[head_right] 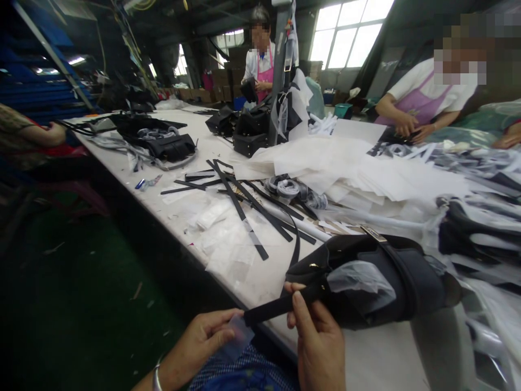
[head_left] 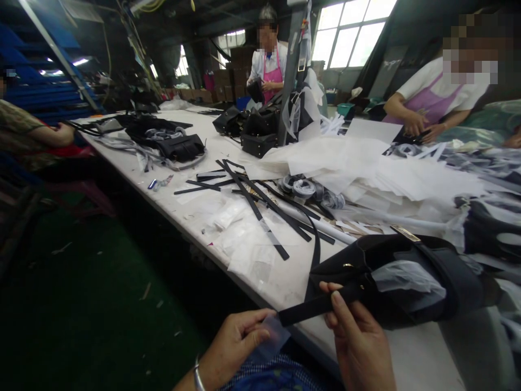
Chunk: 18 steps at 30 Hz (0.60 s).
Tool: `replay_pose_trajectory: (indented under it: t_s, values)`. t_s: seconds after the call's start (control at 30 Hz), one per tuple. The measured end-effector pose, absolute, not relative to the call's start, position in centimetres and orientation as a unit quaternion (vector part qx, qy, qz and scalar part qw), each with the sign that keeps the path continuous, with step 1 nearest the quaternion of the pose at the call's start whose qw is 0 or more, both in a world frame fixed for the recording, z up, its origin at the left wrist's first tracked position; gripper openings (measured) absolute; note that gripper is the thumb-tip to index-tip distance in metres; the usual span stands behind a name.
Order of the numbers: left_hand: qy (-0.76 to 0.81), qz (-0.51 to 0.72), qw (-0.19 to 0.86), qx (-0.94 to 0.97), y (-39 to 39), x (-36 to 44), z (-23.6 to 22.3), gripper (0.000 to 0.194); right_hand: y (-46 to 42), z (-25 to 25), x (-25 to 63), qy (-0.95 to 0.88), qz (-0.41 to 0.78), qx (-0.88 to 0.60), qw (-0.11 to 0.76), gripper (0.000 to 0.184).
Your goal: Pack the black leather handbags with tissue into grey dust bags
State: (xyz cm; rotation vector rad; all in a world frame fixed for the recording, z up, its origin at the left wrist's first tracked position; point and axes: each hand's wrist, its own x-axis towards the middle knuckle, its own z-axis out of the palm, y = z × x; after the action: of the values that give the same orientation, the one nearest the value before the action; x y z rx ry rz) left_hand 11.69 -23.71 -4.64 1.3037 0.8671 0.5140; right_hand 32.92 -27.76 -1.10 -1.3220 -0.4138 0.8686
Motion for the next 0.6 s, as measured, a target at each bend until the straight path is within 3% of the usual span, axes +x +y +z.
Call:
replay_pose_trajectory:
  t_s: [0.6]
  values:
    - [0.340,0.229,0.773,0.484,-23.35,12.64,-3.49,0.045,-28.04,-1.67,33.86,-0.232,0.397,-0.607,0.648,0.041]
